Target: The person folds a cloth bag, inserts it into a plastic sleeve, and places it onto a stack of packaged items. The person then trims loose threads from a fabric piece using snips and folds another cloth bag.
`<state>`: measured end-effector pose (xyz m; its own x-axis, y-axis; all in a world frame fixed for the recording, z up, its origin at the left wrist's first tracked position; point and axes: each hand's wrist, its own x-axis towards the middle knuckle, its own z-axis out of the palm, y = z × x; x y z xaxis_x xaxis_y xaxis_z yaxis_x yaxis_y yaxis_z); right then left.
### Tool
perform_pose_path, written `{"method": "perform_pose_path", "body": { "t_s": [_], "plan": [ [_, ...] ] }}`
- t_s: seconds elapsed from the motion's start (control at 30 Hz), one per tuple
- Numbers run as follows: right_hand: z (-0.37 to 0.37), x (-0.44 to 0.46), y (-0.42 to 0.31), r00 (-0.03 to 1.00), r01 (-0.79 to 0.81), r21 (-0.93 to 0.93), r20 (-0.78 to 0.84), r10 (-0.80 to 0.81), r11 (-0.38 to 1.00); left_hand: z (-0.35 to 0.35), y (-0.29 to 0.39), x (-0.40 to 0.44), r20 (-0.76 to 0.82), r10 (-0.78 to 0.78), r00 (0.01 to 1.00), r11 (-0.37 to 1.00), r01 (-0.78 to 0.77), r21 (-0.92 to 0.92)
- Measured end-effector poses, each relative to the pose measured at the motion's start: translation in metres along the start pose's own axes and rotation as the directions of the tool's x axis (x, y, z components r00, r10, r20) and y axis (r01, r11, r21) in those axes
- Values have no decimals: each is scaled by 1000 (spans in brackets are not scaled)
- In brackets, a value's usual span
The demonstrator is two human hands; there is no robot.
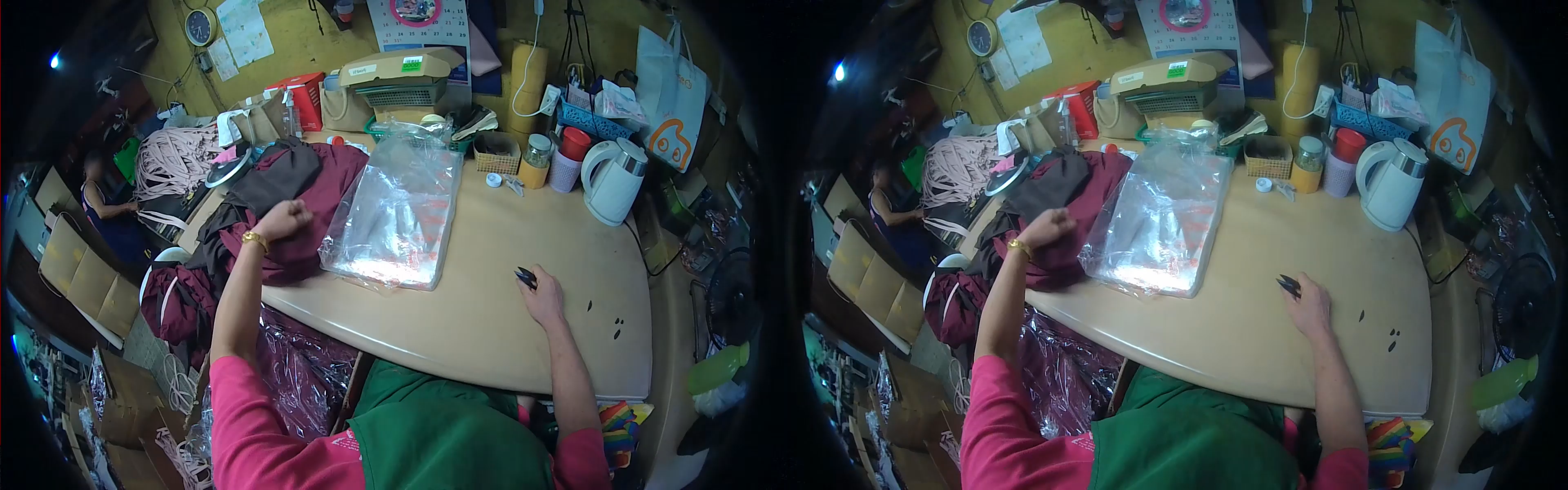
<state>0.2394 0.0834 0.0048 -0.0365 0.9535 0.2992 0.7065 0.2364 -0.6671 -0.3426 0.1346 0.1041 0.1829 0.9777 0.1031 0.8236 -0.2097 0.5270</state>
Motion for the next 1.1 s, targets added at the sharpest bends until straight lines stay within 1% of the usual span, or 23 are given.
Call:
{"method": "perform_pose_path", "body": {
  "t_s": [0.03,0.1,0.17,0.23,0.27,0.3,0.33,0.4,0.43,0.5,0.53,0.57,0.6,0.67,0.7,0.77,0.8,0.83,0.87,0.9,0.97,1.0,1.1],
  "plan": [
    [0,0,-1,1000,2,1,1,-2,1000,-10,20,-4,-87,-262,961,929,227,-293],
    [0,-1,-5,1000,10,52,-21,-9,999,-31,-29,4,-112,-301,947,730,153,-666],
    [-1,-3,-5,1000,10,39,-15,-9,999,-34,-38,5,-149,-340,928,719,154,-678],
    [0,0,-4,1000,9,27,-16,-9,1000,-40,-48,14,-257,-212,943,939,124,-320],
    [2,0,-3,1000,4,27,-20,-4,1000,-48,-55,23,-399,-298,867,908,129,-399],
    [3,-1,-3,1000,-2,23,-20,3,1000,-55,-46,36,-705,-312,637,910,-13,-414],
    [3,-2,-3,1000,-3,17,-11,3,1000,-83,-79,50,-473,-584,660,507,-159,-847],
    [2,-1,-5,999,-38,-31,-3,38,999,-114,12,47,-470,-474,745,114,-477,-872],
    [5,0,0,999,-38,-32,2,38,999,-107,91,34,-537,-416,734,209,-498,-842],
    [10,0,15,994,-41,112,-100,52,993,-64,181,23,-470,-57,881,599,-346,-722],
    [8,-3,12,994,-48,107,-93,58,993,-37,218,15,-419,156,895,785,-370,-497],
    [-1,-1,5,948,33,206,-315,34,978,-10,254,7,-351,353,867,854,-452,-258],
    [-15,4,-4,849,145,277,-528,24,950,27,276,-1,-274,406,872,779,-487,-396],
    [-53,-19,-56,852,260,597,-512,111,759,95,312,-23,35,391,920,666,-257,-700],
    [-64,-37,-86,851,249,589,-512,117,769,134,321,-33,94,406,909,622,-200,-757],
    [-71,-71,-134,838,433,711,-544,43,554,186,340,-58,111,507,855,534,-211,-818],
    [-67,-80,-135,902,282,710,-425,73,646,200,341,-68,17,587,809,689,-489,-535],
    [-63,-87,-132,945,120,683,-301,128,721,211,339,-75,-39,686,726,714,-682,-158],
    [-60,-87,-118,982,73,545,-185,35,835,219,335,-79,139,604,784,773,-620,134],
    [-55,-87,-101,999,46,383,-39,-33,923,222,328,-75,296,493,818,793,-562,233],
    [-38,-101,-75,996,49,-90,83,-42,995,223,299,-65,359,389,848,815,-499,296],
    [-25,-111,-53,987,-20,-240,148,57,971,230,276,-63,343,314,885,814,-437,382],
    [-50,-117,-36,976,97,-377,217,-14,921,205,231,-58,229,176,957,785,-277,554]
  ]
}}
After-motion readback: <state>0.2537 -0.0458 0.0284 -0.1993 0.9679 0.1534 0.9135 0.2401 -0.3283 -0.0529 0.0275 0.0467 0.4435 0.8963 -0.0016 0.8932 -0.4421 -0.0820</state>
